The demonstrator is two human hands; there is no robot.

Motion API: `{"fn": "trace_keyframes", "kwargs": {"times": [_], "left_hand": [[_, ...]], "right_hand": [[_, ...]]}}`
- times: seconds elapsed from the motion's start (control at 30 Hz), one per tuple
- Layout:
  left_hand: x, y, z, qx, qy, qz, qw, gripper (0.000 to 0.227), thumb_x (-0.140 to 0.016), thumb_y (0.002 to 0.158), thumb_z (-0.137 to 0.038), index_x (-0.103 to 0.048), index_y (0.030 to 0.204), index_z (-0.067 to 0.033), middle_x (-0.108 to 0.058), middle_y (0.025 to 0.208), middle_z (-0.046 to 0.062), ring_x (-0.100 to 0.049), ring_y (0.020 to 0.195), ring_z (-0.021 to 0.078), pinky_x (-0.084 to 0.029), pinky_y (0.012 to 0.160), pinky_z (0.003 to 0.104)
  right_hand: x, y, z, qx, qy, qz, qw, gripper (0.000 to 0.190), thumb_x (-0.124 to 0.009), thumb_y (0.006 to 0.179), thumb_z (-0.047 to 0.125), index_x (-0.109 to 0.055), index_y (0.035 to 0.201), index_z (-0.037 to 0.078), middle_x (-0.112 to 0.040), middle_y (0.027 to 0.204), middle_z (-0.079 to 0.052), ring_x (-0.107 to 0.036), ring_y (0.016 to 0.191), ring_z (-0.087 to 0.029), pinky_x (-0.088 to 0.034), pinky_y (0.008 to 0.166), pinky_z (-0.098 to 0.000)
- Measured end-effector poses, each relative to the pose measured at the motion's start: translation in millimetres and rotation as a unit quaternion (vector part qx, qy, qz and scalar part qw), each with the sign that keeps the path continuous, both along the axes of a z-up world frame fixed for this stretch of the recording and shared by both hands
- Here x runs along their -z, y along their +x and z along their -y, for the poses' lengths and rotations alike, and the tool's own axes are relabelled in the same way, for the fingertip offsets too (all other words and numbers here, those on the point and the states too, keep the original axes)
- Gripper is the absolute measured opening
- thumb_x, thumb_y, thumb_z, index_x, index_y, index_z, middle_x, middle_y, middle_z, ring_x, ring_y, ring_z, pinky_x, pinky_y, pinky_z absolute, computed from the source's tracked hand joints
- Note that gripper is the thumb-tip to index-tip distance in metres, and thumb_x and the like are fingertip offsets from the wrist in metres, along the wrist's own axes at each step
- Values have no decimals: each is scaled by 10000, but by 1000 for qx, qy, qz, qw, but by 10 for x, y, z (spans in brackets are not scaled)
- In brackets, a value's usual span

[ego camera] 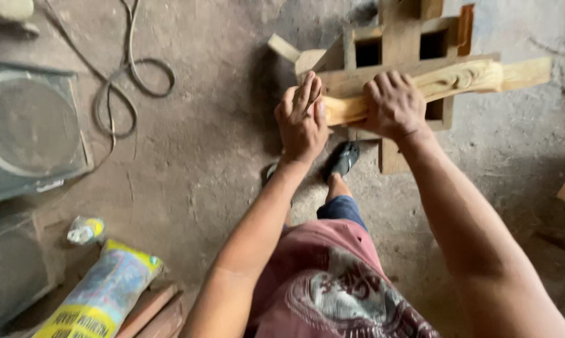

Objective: The person sands the surfaces and decorative carvings of a curved wooden component by hand.

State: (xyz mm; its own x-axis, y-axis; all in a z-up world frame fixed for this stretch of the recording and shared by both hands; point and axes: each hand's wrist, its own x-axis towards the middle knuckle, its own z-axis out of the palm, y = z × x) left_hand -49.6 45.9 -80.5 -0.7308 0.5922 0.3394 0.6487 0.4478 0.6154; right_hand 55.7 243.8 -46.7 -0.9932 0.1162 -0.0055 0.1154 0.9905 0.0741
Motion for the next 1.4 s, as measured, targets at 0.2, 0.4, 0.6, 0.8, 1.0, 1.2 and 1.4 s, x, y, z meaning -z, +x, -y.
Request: {"fn": "trace_keyframes", "kwargs": {"times": [0.2, 0.4, 0.6, 0.8, 1.0, 1.2, 1.4], "left_hand": [[784, 401, 430, -28, -150, 280, 948, 318, -575, 1043, -303, -722, 1235, -96, -704, 1156, 174, -659, 1053, 354, -540, 899, 475], [312, 919, 1013, -142, 3, 456, 879, 409, -509, 1046, -354, -768, 1068, -39, -773, 1101, 158, -728, 1022, 302, -555, 894, 394], [-91, -7, 256, 31, 1, 69, 997, 379, -459, 1110, -202, -589, 1428, -41, -602, 1473, 136, -564, 1394, 311, -462, 1166, 460], [-255, -19, 392, 97, -17, 50, 994, 399, -500, 1085, -189, -593, 1448, -51, -602, 1493, 101, -543, 1387, 294, -427, 1163, 446], [-149, -97, -168, 42, -52, 32, 997, 399, -510, 1053, -203, -634, 1397, -43, -620, 1466, 109, -579, 1343, 278, -422, 1105, 471], [-100, 70, 325, 76, 26, 1, 997, 394, -491, 1092, -194, -591, 1452, -72, -599, 1496, 113, -585, 1393, 294, -430, 1127, 453], [63, -75, -261, 109, -16, 18, 994, 416, -497, 1094, -215, -577, 1471, -59, -588, 1509, 98, -569, 1406, 263, -441, 1141, 458]], "right_hand": [[-42, 19, 14, 15, -45, 7, 999, 791, -791, 745, 797, -640, 1000, 63, -616, 989, -102, -618, 964, -270, -484, 889, -394], [-36, 5, 15, 19, -49, -6, 999, 825, -786, 654, 780, -661, 1063, 74, -624, 1010, -89, -626, 977, -258, -491, 902, -378], [-30, -41, 1, 13, -46, -7, 999, 835, -786, 675, 820, -645, 993, 61, -626, 975, -102, -621, 940, -262, -490, 885, -370], [-61, -42, 28, 17, -41, 4, 999, 820, -811, 671, 804, -645, 993, 68, -616, 948, -83, -622, 921, -244, -499, 869, -373], [-74, -28, 33, 14, -41, -9, 999, 778, -823, 705, 770, -640, 1014, 80, -624, 1002, -81, -621, 966, -244, -489, 898, -362], [-67, -48, 16, 0, -7, -18, 1000, 797, -808, 643, 770, -649, 1023, 88, -627, 1002, -87, -622, 996, -249, -488, 917, -371], [19, -7, 8, 22, -34, 31, 999, 732, -781, 793, 764, -639, 1054, 94, -620, 1023, -80, -613, 985, -237, -483, 889, -373]]}}
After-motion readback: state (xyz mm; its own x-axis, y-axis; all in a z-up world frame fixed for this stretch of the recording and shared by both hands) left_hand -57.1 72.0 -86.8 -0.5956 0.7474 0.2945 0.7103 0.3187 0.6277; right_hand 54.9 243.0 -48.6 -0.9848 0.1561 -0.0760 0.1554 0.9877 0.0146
